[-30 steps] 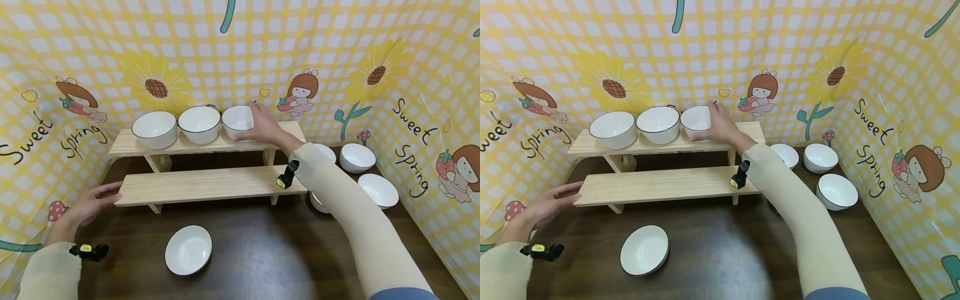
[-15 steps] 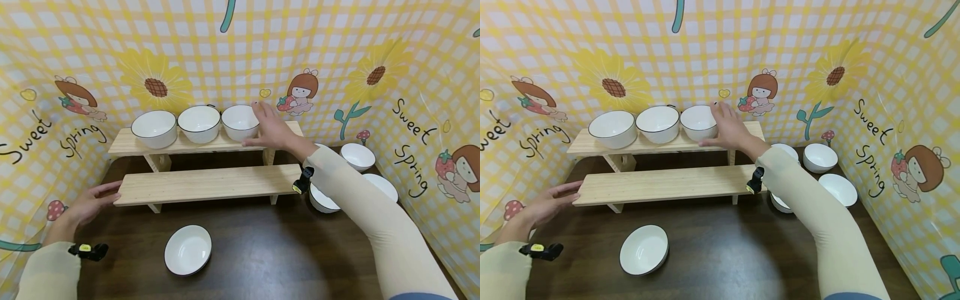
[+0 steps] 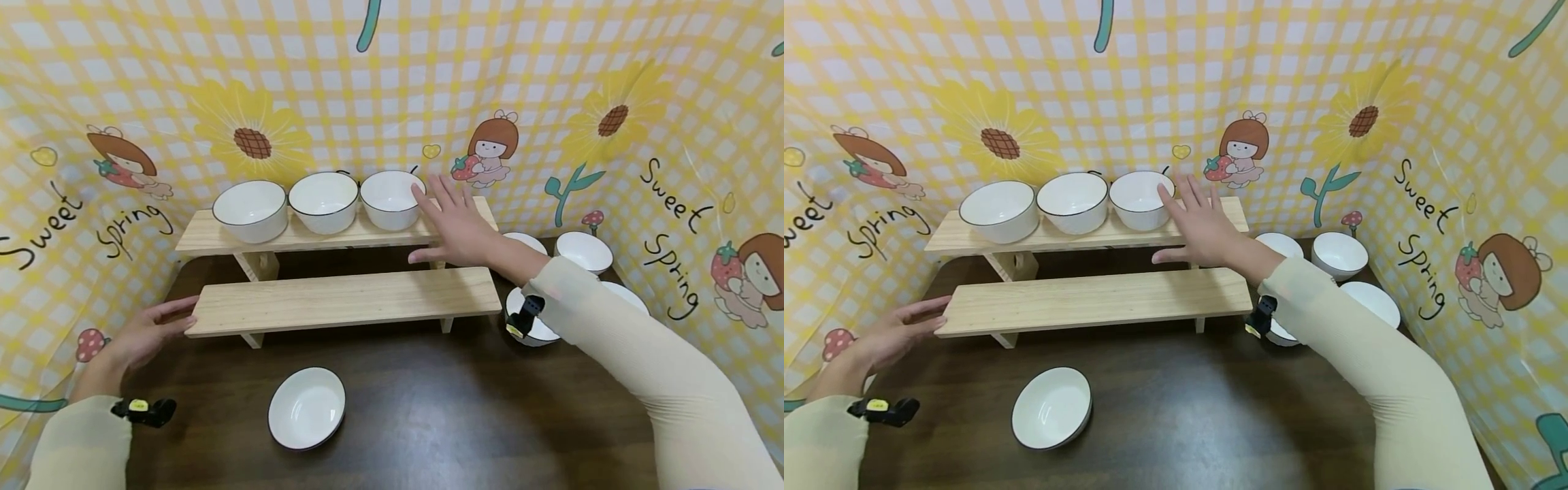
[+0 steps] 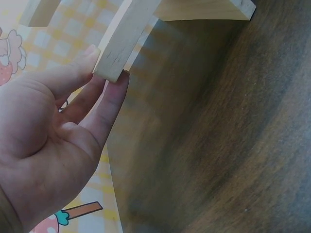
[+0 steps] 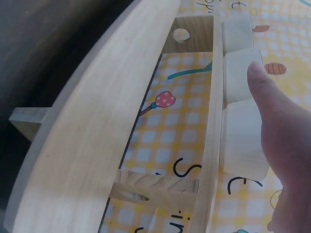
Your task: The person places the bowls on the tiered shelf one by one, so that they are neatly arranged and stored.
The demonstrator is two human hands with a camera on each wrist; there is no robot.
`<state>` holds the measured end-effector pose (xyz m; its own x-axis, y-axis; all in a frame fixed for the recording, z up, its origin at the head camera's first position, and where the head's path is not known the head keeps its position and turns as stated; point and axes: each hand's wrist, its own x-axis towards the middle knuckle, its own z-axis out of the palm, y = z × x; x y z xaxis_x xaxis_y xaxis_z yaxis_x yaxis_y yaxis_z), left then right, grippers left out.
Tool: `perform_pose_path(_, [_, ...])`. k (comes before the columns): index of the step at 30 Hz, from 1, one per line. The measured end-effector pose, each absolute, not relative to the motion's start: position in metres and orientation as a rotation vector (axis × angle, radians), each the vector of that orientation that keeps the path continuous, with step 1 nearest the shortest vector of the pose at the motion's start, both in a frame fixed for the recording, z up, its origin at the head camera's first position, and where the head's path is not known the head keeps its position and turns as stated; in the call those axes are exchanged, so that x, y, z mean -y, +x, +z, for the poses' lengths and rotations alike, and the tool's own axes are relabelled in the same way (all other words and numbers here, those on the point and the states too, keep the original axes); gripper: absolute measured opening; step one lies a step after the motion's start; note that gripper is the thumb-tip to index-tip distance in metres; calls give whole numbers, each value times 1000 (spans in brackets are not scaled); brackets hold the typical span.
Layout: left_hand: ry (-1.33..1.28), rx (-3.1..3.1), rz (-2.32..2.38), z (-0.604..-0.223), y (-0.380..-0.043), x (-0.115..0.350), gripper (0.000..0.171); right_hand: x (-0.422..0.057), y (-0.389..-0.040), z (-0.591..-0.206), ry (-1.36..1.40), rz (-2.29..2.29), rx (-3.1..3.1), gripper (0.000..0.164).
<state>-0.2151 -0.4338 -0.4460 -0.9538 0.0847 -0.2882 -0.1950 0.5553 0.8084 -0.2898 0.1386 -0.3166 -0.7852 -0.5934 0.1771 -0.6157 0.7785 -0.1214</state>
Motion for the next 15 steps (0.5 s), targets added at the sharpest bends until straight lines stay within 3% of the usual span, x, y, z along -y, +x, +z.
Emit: perform_pose_path(15, [-88, -2498, 1349, -447, -216, 434, 79, -160, -251, -332, 1141, 234, 2723, 120])
